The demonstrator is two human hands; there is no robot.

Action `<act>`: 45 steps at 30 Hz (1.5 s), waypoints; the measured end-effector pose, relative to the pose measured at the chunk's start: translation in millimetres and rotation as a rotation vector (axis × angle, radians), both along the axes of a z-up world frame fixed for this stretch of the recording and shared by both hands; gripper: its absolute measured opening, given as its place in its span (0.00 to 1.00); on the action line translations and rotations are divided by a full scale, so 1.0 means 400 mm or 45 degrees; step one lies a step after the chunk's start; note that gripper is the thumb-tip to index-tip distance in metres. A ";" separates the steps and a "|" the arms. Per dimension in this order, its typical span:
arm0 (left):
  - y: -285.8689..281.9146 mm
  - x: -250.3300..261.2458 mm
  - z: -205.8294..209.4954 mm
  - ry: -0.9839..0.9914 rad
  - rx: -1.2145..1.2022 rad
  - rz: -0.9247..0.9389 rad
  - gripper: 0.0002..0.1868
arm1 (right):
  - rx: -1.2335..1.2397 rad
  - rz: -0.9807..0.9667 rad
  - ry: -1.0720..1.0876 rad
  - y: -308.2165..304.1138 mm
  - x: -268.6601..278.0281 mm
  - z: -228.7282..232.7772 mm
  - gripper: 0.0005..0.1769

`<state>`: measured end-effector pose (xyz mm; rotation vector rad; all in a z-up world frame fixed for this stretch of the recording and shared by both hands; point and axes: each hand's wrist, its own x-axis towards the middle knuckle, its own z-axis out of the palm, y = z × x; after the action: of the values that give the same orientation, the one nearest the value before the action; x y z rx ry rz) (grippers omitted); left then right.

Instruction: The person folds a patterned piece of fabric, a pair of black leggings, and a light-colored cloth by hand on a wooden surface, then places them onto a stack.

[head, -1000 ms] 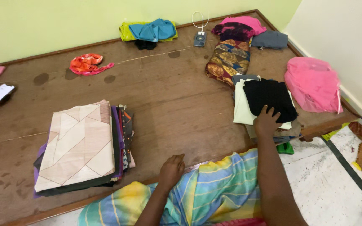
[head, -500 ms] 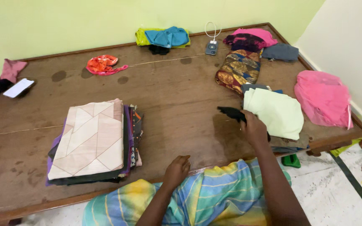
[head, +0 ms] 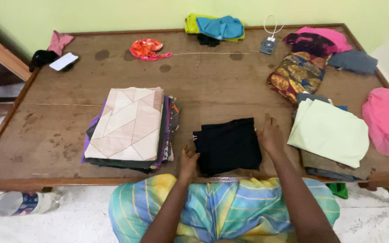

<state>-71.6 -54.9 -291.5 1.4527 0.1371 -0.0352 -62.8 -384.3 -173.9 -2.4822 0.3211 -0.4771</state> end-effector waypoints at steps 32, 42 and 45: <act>-0.090 -0.039 -0.021 0.225 -0.102 -0.673 0.40 | 1.042 0.519 0.422 0.280 -0.068 -0.286 0.25; -0.074 -0.011 -0.124 0.291 -0.079 -0.044 0.26 | 1.345 0.151 0.364 0.071 -0.019 -0.158 0.19; -0.086 -0.001 -0.151 0.241 -0.084 -0.053 0.23 | 0.557 0.084 0.134 -0.159 -0.058 0.000 0.16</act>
<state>-72.1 -89.2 -351.8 1.3845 0.2577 -0.2100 -86.0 -447.8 -173.7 -2.0860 0.3426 -0.2196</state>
